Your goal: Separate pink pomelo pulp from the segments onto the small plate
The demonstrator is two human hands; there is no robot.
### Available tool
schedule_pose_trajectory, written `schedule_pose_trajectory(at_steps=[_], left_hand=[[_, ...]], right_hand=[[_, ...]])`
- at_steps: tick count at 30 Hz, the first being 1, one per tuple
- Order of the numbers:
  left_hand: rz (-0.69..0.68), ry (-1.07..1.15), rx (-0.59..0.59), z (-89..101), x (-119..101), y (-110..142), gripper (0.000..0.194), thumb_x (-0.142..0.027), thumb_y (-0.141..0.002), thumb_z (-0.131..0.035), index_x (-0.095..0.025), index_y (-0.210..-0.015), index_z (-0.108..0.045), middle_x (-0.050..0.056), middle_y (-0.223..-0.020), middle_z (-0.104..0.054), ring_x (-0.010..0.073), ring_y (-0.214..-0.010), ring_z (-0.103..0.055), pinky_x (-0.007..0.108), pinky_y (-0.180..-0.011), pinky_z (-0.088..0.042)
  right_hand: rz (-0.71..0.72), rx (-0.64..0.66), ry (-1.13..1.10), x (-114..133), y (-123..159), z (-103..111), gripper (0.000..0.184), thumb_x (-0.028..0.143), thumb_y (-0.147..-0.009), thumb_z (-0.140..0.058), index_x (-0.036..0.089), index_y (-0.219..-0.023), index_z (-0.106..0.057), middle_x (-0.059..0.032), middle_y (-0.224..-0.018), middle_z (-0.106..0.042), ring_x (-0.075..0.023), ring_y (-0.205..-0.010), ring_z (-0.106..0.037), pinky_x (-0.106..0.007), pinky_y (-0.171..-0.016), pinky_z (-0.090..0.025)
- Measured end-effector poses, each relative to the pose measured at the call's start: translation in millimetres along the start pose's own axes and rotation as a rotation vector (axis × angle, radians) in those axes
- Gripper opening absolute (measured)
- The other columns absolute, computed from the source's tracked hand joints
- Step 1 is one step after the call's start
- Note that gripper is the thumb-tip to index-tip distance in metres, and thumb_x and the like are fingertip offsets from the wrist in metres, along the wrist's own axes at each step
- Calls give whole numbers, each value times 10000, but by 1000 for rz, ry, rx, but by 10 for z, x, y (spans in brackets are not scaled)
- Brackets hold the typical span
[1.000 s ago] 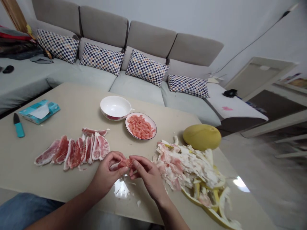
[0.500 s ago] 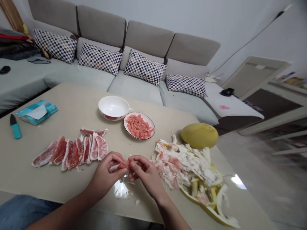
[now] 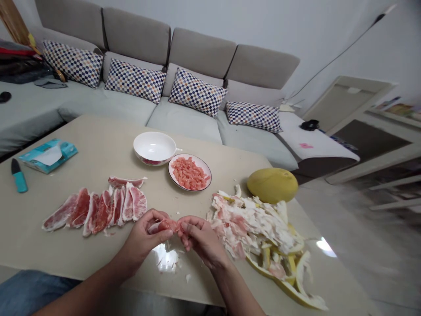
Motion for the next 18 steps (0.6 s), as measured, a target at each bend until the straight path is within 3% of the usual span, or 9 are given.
schedule_pose_trajectory(at_steps=[9, 18], left_hand=[[178, 354, 172, -119, 57, 15, 107, -180, -819, -692, -171, -851, -590, 10, -918, -636, 128, -934, -616, 318, -966, -457], [175, 434, 180, -112, 53, -40, 27, -147, -866, -632, -156, -843, -619, 13, -878, -609, 104, -888, -597, 291, -957, -473]], right_hand=[[-136, 46, -145, -70, 3, 29, 279, 327, -650, -820, 116, -737, -659, 13, -573, -645, -11, -356, -472, -79, -329, -363], [-46, -9, 56, 113, -48, 111, 289, 399, -706, -749, 131, -778, -669, -6, -624, -639, -45, -425, -508, -134, -409, -431]])
Point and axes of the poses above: each hand's wrist, its own y-axis away from the middle knuckle, its own z-axis out of the back of the hand, x = y × z, the point moved 7 cm from there along -y, towards the middle knuckle
